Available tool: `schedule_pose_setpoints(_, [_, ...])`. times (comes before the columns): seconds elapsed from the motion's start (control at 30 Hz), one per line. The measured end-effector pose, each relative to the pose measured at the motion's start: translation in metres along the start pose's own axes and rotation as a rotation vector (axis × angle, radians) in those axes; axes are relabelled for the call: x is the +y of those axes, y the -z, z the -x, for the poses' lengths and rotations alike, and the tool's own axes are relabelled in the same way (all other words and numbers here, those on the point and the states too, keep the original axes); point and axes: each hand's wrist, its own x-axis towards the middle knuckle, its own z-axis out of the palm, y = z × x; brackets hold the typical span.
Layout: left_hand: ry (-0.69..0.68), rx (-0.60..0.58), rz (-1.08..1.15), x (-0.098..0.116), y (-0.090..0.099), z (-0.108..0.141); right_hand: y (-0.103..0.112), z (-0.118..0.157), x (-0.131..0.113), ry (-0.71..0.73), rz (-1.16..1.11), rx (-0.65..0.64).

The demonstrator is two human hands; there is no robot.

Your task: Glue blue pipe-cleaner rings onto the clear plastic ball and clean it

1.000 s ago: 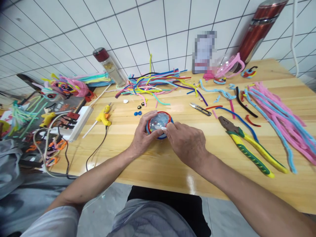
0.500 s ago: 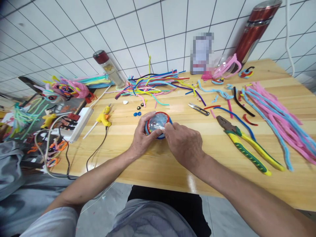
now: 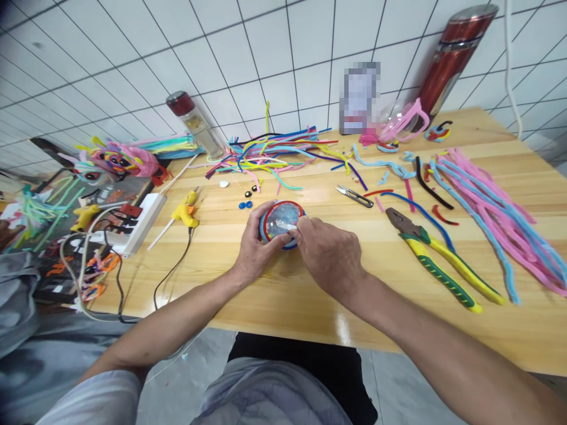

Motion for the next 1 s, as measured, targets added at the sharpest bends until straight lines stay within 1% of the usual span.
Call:
schedule_pose_setpoints(0.1, [0.034,0.002,0.033,-0.004,-0.002,0.001,-0.001,-0.002,0.007,-0.004,0.001,0.071])
schedule_pose_setpoints(0.17, [0.021,0.002,0.025,-0.005,-0.001,0.001,-0.002,-0.003,0.010,0.017,0.008,0.097])
schedule_pose_setpoints(0.27, [-0.094,0.021,-0.024,-0.003,0.006,-0.002,-0.003,-0.003,0.012,0.084,0.025,0.113])
schedule_pose_setpoints(0.37, [-0.224,0.058,-0.094,0.004,0.015,-0.004,0.000,-0.002,0.008,0.174,0.068,0.167])
schedule_pose_setpoints(0.5, [-0.341,0.051,-0.163,0.014,0.023,-0.004,0.005,-0.002,0.002,0.298,0.093,0.188])
schedule_pose_setpoints(0.57, [-0.395,0.036,-0.158,0.016,0.024,-0.002,0.005,-0.001,0.000,0.327,0.081,0.207])
schedule_pose_setpoints(0.63, [-0.419,0.030,-0.141,0.016,0.024,0.001,0.005,-0.001,0.000,0.346,0.062,0.235])
schedule_pose_setpoints(0.7, [-0.399,0.055,-0.110,0.017,0.024,0.002,0.004,-0.002,0.000,0.359,0.044,0.248])
schedule_pose_setpoints(0.73, [-0.371,0.092,-0.091,0.016,0.024,0.002,0.004,-0.002,0.001,0.362,0.041,0.249])
schedule_pose_setpoints(0.8, [-0.291,0.208,-0.064,0.014,0.027,-0.003,0.004,-0.003,0.002,0.355,0.040,0.247])
schedule_pose_setpoints(0.9, [-0.100,0.392,-0.041,0.003,0.035,-0.017,0.005,-0.004,0.005,0.339,0.037,0.244])
schedule_pose_setpoints(1.0, [0.103,0.497,-0.010,-0.017,0.043,-0.032,0.004,-0.004,0.010,0.318,0.029,0.233])
